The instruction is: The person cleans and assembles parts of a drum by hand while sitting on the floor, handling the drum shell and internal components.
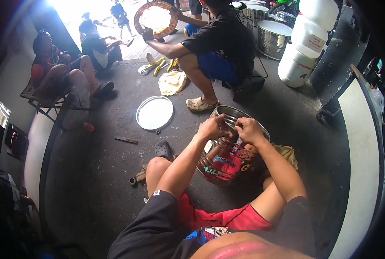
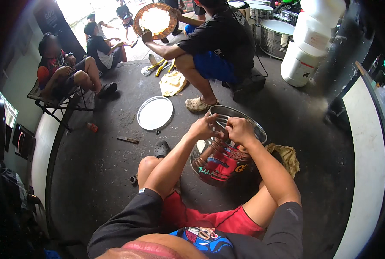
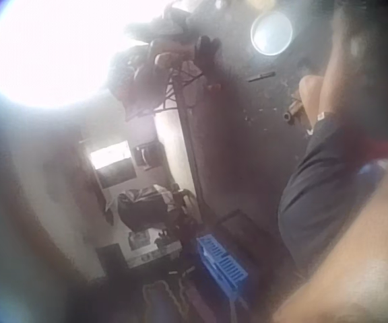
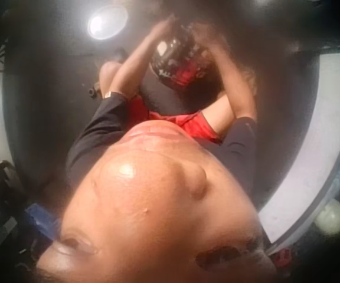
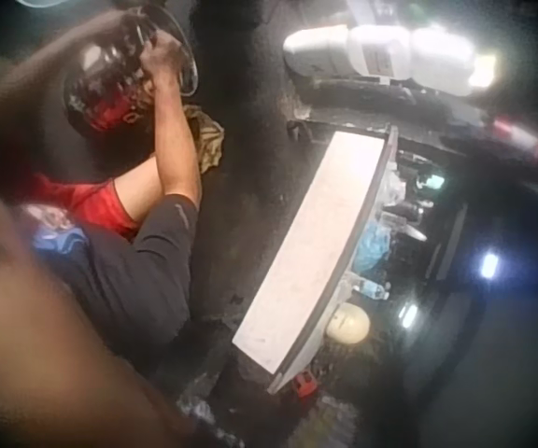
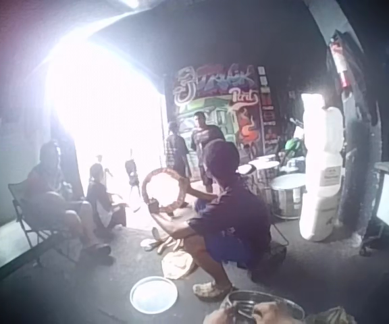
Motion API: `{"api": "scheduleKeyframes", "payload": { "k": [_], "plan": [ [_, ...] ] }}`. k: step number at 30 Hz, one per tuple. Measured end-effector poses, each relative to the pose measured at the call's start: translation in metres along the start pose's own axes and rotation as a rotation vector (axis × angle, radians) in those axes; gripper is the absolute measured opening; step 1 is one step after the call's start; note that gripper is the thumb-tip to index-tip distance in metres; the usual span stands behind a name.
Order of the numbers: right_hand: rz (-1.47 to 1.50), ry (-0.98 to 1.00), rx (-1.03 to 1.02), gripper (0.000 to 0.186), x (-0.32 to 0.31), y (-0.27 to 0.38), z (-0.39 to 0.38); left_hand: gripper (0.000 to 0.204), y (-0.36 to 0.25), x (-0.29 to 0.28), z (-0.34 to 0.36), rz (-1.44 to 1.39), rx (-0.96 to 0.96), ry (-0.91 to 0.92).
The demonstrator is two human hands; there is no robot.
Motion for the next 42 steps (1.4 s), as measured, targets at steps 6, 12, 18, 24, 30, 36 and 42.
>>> {"api": "scheduleKeyframes", "payload": {
  "k": [6,12,18,24,30,36,42],
  "plan": [
    [0.130,0.077,-0.078,0.011,-0.001,0.036,-0.006,0.086,0.005,-0.001,0.001,0.033,0.029,-0.093],
    [0.173,0.118,-0.098,0.015,-0.002,0.037,-0.009,0.080,0.000,-0.001,-0.002,0.003,0.078,-0.106],
    [0.266,-0.008,-0.169,0.009,-0.009,0.036,-0.009,0.088,0.006,0.001,0.001,0.022,0.062,-0.078],
    [0.130,0.023,-0.127,0.009,-0.012,0.038,-0.007,0.093,0.008,0.005,0.004,0.012,0.047,-0.052],
    [0.161,0.037,-0.180,0.009,-0.011,0.043,-0.006,0.086,0.006,0.003,0.005,0.012,0.051,-0.037],
    [0.117,0.060,-0.171,0.011,-0.003,0.039,-0.008,0.091,0.010,0.003,0.003,0.001,0.037,0.006],
    [-0.057,0.024,-0.030,0.029,0.017,0.004,-0.012,0.108,0.010,-0.003,-0.004,0.039,0.071,-0.187]
  ]
}}
Point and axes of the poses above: each hand's wrist, its own z-axis towards the middle knuckle, its own x-axis out of the palm, y = z × x, the point moved 6 cm from there along z, towards the middle knuckle, and after that the axes turned 5 degrees about -y, right-handed, at the moved point
